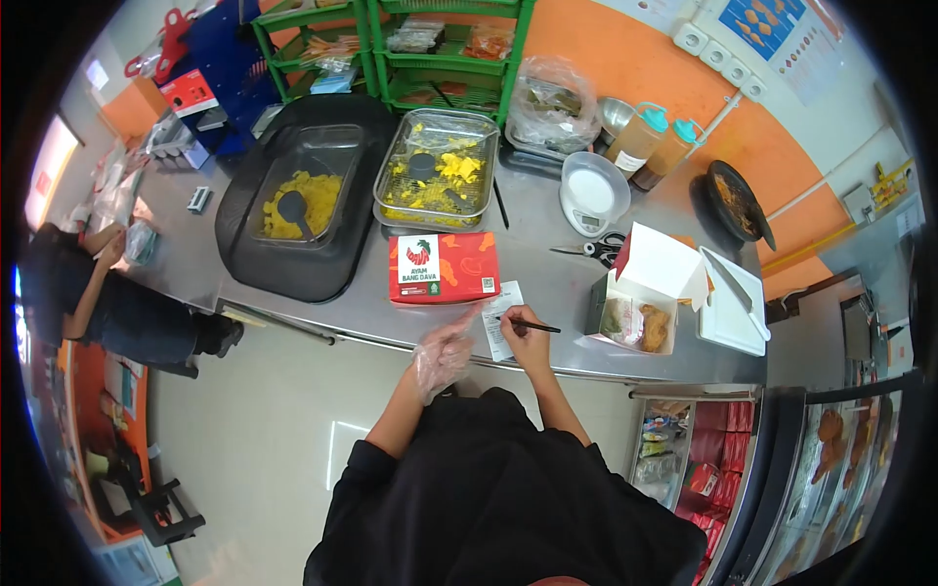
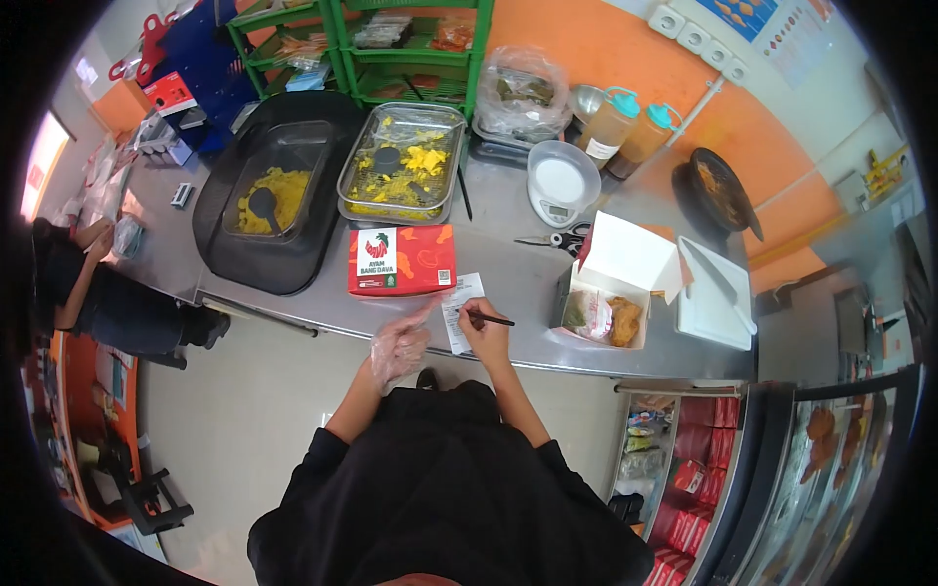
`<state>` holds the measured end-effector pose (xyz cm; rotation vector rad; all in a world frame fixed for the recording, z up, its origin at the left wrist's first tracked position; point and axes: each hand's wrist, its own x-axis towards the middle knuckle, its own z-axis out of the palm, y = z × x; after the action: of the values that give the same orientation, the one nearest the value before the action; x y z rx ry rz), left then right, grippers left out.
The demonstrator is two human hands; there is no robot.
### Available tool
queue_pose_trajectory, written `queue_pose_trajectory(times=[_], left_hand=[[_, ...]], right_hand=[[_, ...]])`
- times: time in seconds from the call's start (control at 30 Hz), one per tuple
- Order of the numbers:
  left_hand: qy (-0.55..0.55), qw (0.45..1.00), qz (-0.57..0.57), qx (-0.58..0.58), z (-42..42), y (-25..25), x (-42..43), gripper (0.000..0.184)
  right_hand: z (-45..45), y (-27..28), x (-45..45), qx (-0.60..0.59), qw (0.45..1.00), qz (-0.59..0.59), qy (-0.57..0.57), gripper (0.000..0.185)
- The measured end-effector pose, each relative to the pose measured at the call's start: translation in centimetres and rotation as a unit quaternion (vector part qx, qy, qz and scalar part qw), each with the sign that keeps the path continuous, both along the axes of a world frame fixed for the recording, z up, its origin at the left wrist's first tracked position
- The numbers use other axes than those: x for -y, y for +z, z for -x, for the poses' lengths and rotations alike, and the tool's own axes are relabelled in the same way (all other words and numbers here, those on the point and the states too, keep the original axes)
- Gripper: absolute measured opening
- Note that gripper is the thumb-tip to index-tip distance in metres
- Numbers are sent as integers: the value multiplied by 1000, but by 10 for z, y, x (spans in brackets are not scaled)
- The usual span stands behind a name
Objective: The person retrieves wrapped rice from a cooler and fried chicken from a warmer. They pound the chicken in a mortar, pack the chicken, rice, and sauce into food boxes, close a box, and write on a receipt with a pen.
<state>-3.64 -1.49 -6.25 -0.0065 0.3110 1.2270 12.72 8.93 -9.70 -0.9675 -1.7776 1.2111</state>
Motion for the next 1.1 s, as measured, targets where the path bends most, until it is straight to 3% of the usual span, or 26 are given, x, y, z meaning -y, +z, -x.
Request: queue_pose_trajectory(times=[0.27,0.63,0.87,0.9,0.93,1.1], left_hand=[[-6,999,-11,35,4,-16,-1,51],[11,996,68,61,3,-5,-2,32],[-25,997,17,74,9,-27,0,36],[-14,998,11,56,8,-27,1,24],[-4,999,4,38,7,-27,1,49],[10,999,-4,35,3,-18,1,50]], right_hand=[[-2,-3,1,10,999,-36,-38,10],[-5,1,1,7,1000,-28,-3,11],[-6,-5,-1,9,1000,-11,12,11],[-5,-6,-1,3,1000,-7,13,11],[-5,-8,-1,3,1000,-5,15,11],[-4,2,0,3,1000,-30,7,10]])
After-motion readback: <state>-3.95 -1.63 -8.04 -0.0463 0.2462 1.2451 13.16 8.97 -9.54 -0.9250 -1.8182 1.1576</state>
